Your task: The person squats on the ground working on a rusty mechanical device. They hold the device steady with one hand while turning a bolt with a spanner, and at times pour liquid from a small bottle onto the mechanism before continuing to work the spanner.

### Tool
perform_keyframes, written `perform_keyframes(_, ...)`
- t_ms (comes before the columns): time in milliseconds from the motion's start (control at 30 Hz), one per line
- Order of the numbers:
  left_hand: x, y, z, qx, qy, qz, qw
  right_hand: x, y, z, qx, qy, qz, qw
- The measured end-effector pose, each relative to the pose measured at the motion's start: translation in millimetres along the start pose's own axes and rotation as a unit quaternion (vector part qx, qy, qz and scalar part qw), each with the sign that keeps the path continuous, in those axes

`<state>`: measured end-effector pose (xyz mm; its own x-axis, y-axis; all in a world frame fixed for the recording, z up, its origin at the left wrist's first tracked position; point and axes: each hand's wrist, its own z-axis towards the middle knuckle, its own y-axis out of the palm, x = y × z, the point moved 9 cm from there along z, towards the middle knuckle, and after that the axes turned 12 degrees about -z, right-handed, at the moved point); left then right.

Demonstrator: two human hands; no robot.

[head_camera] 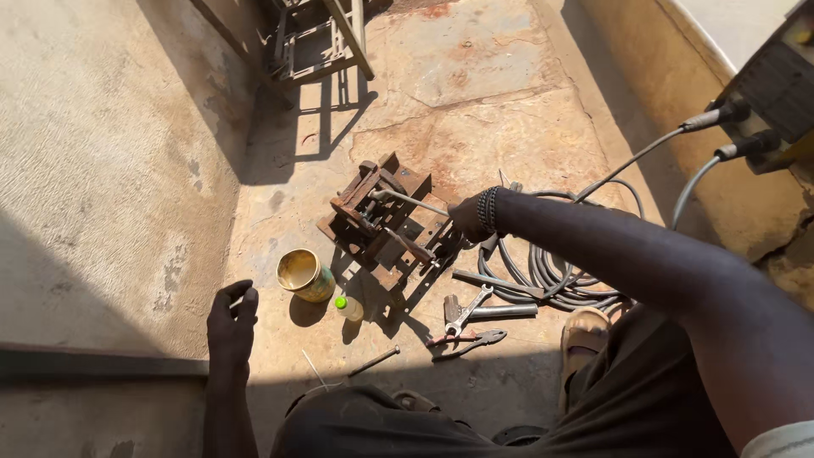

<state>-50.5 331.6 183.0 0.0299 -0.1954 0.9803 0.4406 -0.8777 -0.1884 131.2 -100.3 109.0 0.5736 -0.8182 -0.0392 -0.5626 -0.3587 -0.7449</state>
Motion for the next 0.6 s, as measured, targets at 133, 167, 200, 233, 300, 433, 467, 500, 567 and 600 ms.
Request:
perform_keyframes(133, 93.3, 17.3, -8.6, 0.066, 0.149, -0.073, 0.984, 10.6, -13.2, -23.5, -0.026, 0.01, 0.016, 0.999)
perform_keyframes(167, 98.6, 37.3, -12.8, 0.063, 0.164, -0.097, 0.98, 10.7, -10.6, -25.5, -0.031, 0.003, 0.056, 0.998)
perform_keyframes(200, 98.3, 62.5, -11.4, 0.061, 0.176, -0.117, 0.975, 11.4, -6.6, -25.5, -0.035, -0.001, 0.1, 0.994)
perform_keyframes(233, 75.8, 91.4, -6.8, 0.07, 0.101, -0.185, 0.975, 11.3, -3.2, -23.1, -0.032, -0.02, 0.086, 0.996)
perform_keyframes(300, 37.0, 159.4, -2.1, 0.088, 0.059, -0.198, 0.974, 10.8, 5.2, -11.3, -0.023, -0.057, 0.059, 0.996)
perform_keyframes(433, -113.3, 284.1, -30.8, 0.003, -0.308, -0.188, 0.933, 24.1, 14.4, 8.3, 0.044, -0.095, 0.039, 0.994)
perform_keyframes(467, -149.2, 304.3, -49.7, -0.023, -0.414, -0.165, 0.895, 26.3, 14.9, 8.9, 0.071, -0.105, 0.022, 0.992)
perform_keyframes(500, -169.7, 314.3, -56.6, -0.007, -0.418, -0.203, 0.885, 26.1, 16.6, 7.6, 0.098, -0.114, 0.009, 0.989)
perform_keyframes(567, -195.2, 333.1, -51.4, 0.018, -0.414, -0.277, 0.867, 26.0, 16.3, 4.8, 0.133, -0.122, 0.019, 0.983)
perform_keyframes(600, -195.4, 337.7, -38.7, 0.024, -0.352, -0.317, 0.88, 22.8, 15.7, 2.6, 0.149, -0.129, 0.025, 0.98)
